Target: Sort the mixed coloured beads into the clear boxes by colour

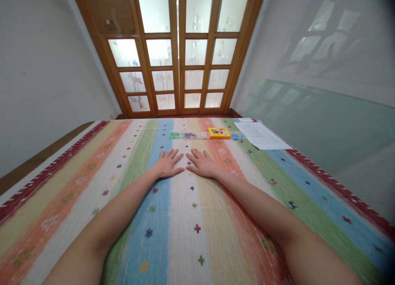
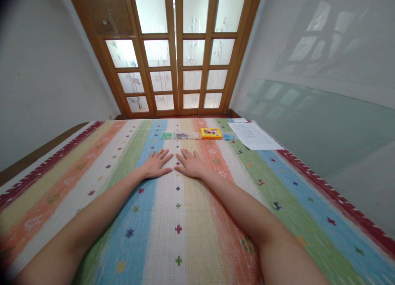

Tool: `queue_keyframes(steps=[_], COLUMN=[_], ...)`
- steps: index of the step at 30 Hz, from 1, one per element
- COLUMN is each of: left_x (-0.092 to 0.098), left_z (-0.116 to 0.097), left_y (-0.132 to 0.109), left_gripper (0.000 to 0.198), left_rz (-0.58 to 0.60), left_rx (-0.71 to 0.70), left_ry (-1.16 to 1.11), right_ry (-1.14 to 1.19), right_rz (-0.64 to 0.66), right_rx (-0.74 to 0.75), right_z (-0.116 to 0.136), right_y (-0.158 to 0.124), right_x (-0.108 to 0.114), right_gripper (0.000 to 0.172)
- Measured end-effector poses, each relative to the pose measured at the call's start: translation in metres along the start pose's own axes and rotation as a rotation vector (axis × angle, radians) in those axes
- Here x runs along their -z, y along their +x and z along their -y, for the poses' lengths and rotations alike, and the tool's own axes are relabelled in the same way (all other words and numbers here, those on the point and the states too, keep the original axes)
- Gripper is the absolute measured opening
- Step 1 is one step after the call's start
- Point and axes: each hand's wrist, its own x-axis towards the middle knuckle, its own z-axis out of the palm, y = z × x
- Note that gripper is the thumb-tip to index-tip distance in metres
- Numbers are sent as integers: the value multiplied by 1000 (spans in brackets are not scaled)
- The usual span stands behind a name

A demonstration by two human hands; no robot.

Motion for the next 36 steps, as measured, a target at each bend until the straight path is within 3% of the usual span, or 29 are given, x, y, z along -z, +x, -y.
queue_keyframes(steps=[7,13,36], left_x=[0,0,0], left_z=[0,2,2], left_y=[1,5,4], left_gripper=[87,87,85], left_rz=[-43,1,-5], left_rx=[26,21,22], left_ry=[13,8,-14], right_ry=[17,12,9], right_rz=[46,63,28], right_rx=[-5,-10,-7], right_z=[4,7,4], right_y=[-2,-4,-3], right_x=[5,9,4], right_gripper=[95,95,92])
